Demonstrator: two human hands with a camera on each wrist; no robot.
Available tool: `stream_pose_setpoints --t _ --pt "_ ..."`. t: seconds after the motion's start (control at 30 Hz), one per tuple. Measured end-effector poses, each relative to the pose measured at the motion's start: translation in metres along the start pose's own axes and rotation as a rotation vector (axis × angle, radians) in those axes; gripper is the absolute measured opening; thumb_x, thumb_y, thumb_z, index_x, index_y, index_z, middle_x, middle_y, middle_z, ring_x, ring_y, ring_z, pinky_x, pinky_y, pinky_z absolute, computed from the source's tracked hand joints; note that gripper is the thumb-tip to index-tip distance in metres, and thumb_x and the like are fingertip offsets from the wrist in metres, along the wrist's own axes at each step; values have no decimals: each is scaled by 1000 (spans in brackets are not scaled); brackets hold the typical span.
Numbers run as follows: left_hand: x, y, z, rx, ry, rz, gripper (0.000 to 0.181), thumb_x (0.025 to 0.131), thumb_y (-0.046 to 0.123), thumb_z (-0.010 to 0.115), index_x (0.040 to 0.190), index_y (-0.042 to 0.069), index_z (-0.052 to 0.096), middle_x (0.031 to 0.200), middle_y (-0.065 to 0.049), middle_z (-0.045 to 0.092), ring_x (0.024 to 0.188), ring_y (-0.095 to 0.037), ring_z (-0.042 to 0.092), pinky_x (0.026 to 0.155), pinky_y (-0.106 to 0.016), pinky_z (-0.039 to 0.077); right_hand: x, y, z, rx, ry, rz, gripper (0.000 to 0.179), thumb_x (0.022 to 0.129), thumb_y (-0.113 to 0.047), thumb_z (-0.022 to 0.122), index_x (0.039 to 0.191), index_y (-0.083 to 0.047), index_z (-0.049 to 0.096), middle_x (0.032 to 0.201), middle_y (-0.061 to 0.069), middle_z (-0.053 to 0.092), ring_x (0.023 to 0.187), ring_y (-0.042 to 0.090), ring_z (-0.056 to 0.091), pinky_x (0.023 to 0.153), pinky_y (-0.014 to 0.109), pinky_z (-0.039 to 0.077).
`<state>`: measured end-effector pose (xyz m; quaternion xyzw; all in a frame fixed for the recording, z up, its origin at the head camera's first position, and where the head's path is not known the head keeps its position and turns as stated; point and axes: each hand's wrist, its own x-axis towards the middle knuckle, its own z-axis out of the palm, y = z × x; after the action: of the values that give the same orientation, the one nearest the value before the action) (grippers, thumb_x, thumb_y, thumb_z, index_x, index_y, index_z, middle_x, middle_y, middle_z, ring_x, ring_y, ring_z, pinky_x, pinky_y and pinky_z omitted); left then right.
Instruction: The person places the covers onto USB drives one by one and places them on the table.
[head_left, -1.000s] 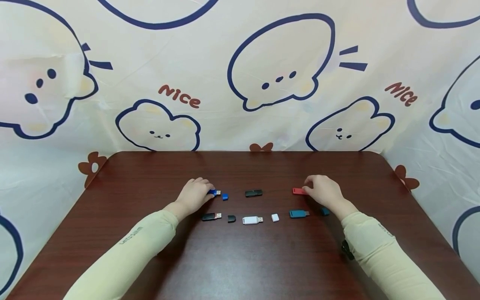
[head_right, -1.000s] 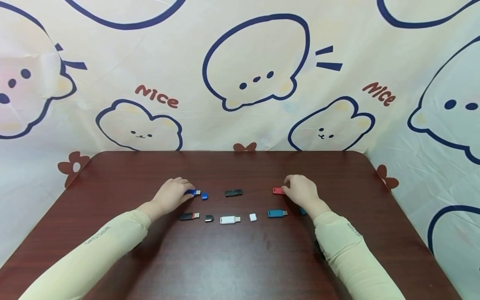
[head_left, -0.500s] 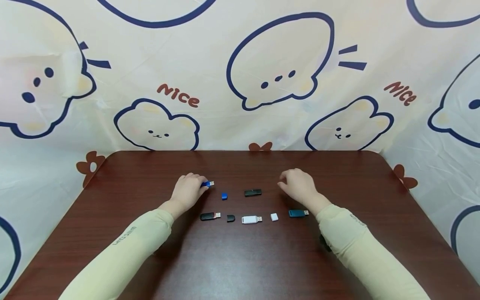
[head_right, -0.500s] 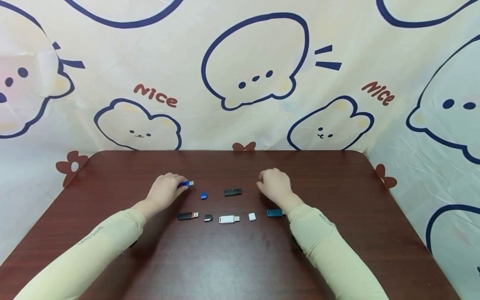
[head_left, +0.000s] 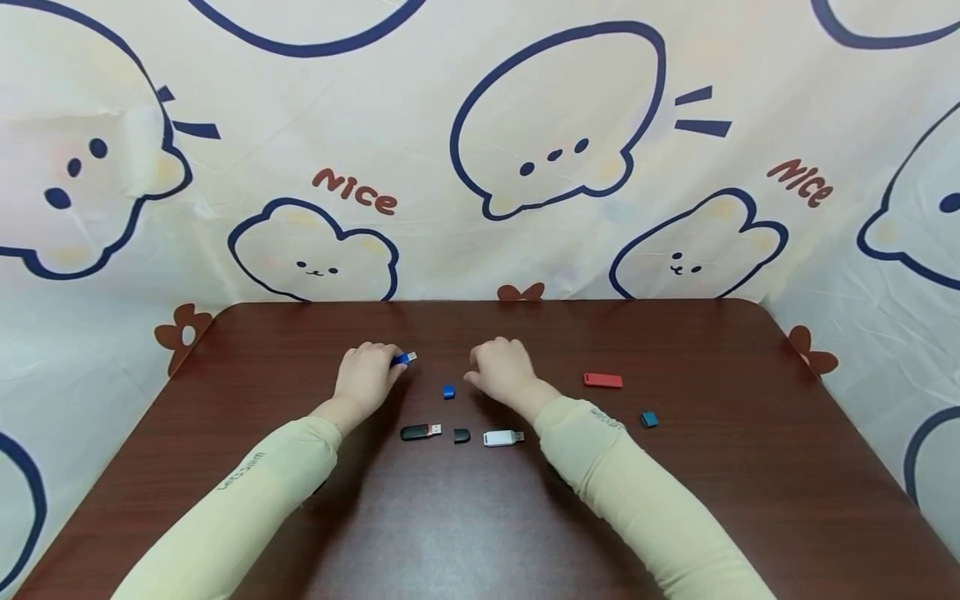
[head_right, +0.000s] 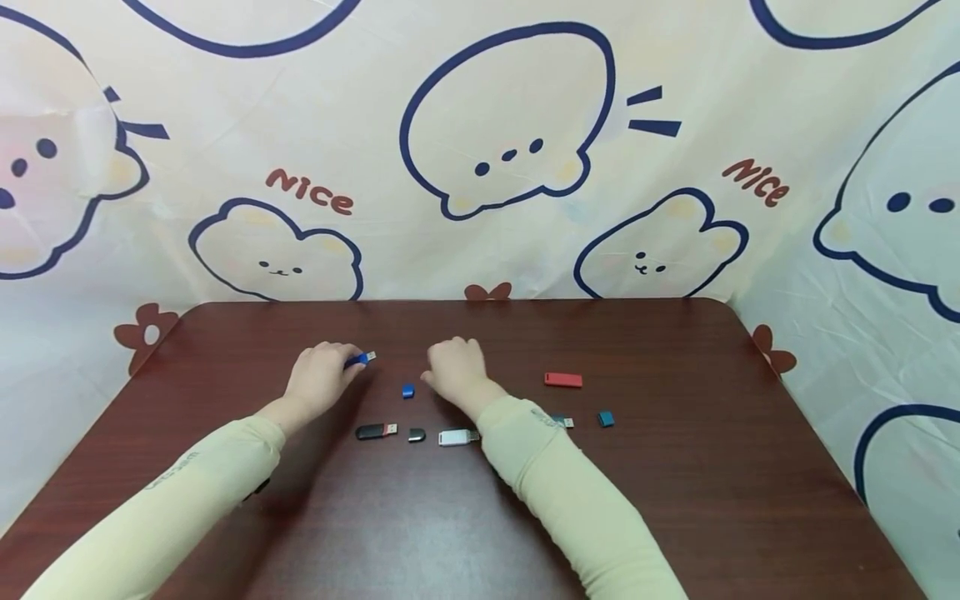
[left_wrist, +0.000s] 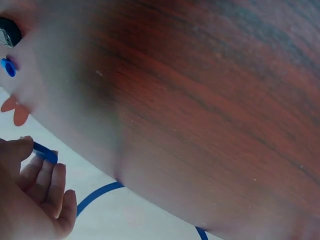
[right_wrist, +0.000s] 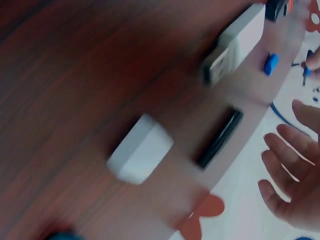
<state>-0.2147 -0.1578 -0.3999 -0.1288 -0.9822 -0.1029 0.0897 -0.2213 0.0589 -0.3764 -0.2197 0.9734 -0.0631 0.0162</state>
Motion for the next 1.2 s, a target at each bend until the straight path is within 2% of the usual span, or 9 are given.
stream_pose_setpoints --t 0.1,0.23,0.53,0.77,0.93,1.1,1.2 --pt "-1 1 1 -3 -12 1 23 87 21 66 101 3 67 94 -11 70 90 -28 60 78 -44 47 5 -13 4 -1 -63 -60 24 89 -30 64 105 -14 70 104 0 70 99 22 62 85 39 46" --pt "-3 1 3 -1 -31 0 22 88 22 65 100 4 67 94 -10 70 90 -27 59 79 -44 46 8 -25 10 -36 -119 -118 19 88 -27 65 102 -16 70 101 -2 70 97 19 62 84 36 46" --pt "-6 0 1 -1 -15 -5 22 87 22 66 100 4 67 94 -10 70 90 -27 60 79 -44 46 10 -37 23 -169 -103 -136 14 87 -30 66 96 -21 71 96 -3 69 91 15 63 78 30 49" --pt "-6 -2 0 11 -3 -1 20 86 21 67 97 4 68 92 -10 70 88 -27 60 77 -43 46 12 -38 24 -109 -78 -121 7 85 -24 69 82 -18 70 86 -4 68 83 13 64 68 28 52" --pt "-5 -4 -1 6 -6 0 19 85 20 68 94 4 66 87 -9 69 83 -27 59 74 -42 46 13 -37 21 -29 -105 -93 9 83 -19 70 77 -15 64 80 -3 65 77 12 62 62 27 50" --pt "-5 -4 -4 -3 -10 -5 21 85 19 68 97 1 64 87 -12 69 82 -27 61 75 -42 48 13 -36 20 54 -139 -65 13 83 -15 71 75 -15 59 76 -3 61 70 10 56 59 25 46" --pt "-5 -4 -7 -43 -20 -11 20 87 18 66 99 1 65 88 -11 70 81 -26 64 75 -41 51 12 -34 17 104 -128 -60 15 82 -14 71 74 -15 58 74 -4 58 67 9 54 58 24 44"
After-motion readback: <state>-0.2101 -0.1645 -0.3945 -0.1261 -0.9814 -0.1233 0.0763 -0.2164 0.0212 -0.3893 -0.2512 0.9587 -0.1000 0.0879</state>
